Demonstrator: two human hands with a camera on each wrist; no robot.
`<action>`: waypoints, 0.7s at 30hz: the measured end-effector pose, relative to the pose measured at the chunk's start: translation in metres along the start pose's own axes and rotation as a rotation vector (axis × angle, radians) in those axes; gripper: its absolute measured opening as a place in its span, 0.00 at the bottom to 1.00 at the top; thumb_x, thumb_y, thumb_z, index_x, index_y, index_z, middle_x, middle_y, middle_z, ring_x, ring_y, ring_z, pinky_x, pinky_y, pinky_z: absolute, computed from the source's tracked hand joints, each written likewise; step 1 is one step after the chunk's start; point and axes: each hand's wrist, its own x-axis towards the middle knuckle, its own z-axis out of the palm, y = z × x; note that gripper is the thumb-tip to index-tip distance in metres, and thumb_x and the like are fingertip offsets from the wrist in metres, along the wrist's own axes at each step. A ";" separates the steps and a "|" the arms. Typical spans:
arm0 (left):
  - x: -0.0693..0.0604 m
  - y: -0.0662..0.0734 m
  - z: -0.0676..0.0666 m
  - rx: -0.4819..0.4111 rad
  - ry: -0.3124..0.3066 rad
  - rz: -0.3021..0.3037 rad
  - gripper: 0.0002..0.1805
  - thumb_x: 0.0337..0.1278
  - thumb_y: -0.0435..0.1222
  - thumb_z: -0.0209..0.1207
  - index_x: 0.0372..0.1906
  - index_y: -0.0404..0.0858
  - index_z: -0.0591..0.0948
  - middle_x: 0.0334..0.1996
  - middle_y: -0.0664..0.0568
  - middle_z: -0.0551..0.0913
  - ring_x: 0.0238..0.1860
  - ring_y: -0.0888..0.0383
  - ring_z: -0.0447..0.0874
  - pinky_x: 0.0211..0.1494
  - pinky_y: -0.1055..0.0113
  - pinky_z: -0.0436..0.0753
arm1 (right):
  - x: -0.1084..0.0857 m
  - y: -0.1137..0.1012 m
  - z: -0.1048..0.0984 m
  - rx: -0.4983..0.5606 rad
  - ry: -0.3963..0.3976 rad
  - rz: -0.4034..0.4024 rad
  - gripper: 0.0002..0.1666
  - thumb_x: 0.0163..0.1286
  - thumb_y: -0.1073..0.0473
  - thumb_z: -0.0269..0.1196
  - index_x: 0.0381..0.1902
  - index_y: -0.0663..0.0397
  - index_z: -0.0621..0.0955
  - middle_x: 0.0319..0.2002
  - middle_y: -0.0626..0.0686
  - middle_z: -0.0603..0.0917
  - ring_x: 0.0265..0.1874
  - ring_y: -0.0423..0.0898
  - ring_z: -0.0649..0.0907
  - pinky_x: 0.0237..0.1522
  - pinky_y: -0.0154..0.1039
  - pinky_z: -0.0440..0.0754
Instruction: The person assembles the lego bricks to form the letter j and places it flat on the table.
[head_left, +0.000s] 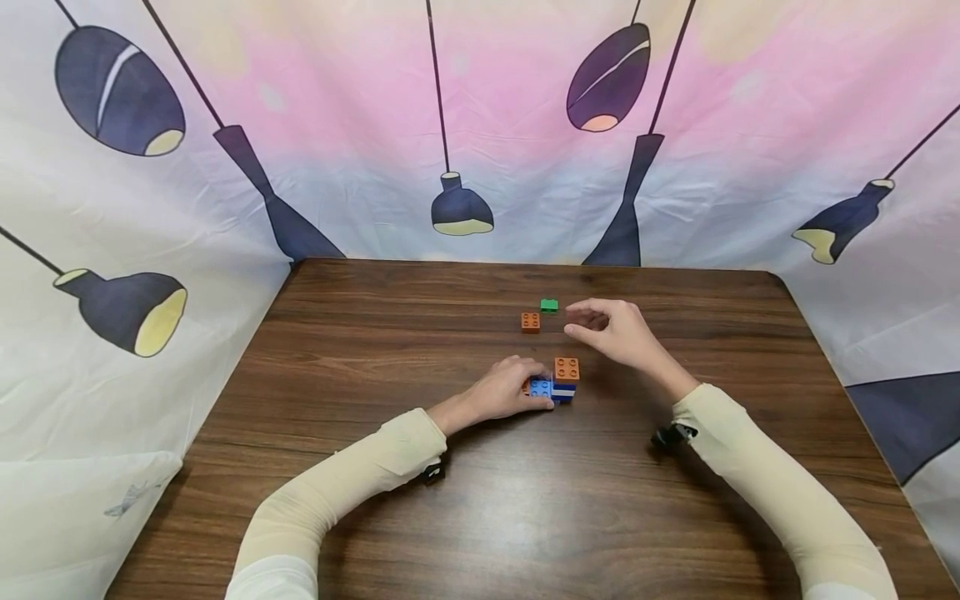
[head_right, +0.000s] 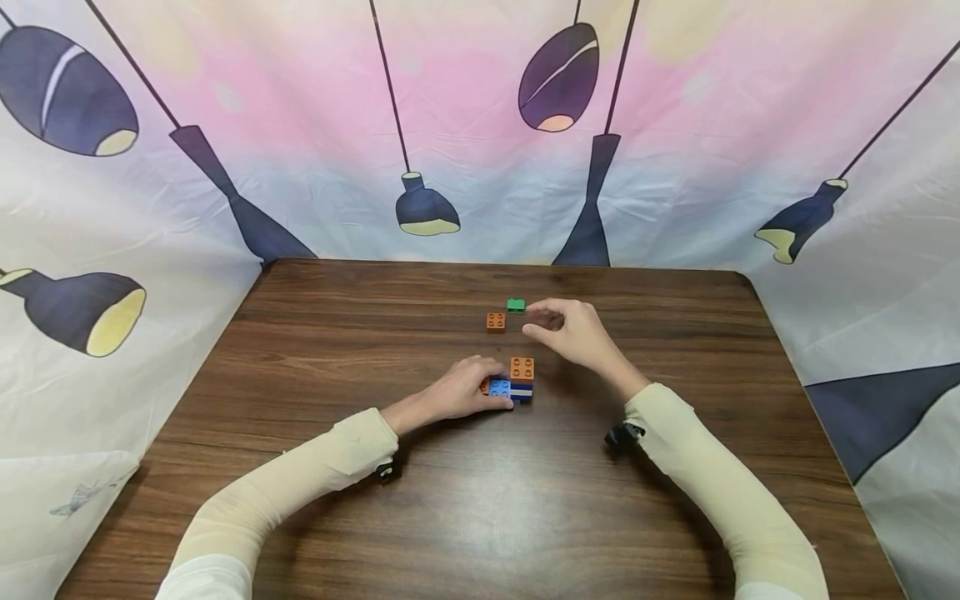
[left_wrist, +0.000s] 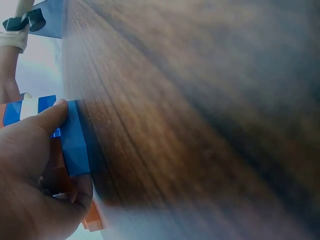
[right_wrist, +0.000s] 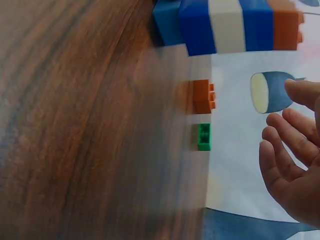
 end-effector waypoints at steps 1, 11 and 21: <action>0.000 0.000 0.000 0.000 -0.001 -0.002 0.24 0.62 0.49 0.70 0.56 0.40 0.84 0.51 0.52 0.87 0.48 0.58 0.81 0.52 0.63 0.78 | 0.002 0.002 0.002 0.003 -0.006 0.002 0.22 0.69 0.47 0.70 0.57 0.50 0.85 0.46 0.53 0.90 0.42 0.47 0.87 0.45 0.49 0.84; -0.001 -0.001 0.002 0.005 -0.012 -0.019 0.24 0.62 0.51 0.69 0.57 0.41 0.84 0.53 0.52 0.86 0.51 0.57 0.81 0.56 0.60 0.77 | 0.025 0.012 0.020 -0.001 -0.077 0.005 0.26 0.69 0.49 0.70 0.59 0.57 0.84 0.52 0.57 0.88 0.48 0.52 0.86 0.50 0.51 0.84; 0.000 -0.001 0.002 0.010 -0.015 -0.022 0.24 0.63 0.50 0.68 0.58 0.41 0.84 0.53 0.53 0.86 0.53 0.56 0.81 0.59 0.59 0.77 | 0.042 0.019 0.039 -0.037 -0.123 0.011 0.26 0.69 0.50 0.71 0.60 0.56 0.84 0.55 0.57 0.86 0.48 0.52 0.86 0.49 0.51 0.84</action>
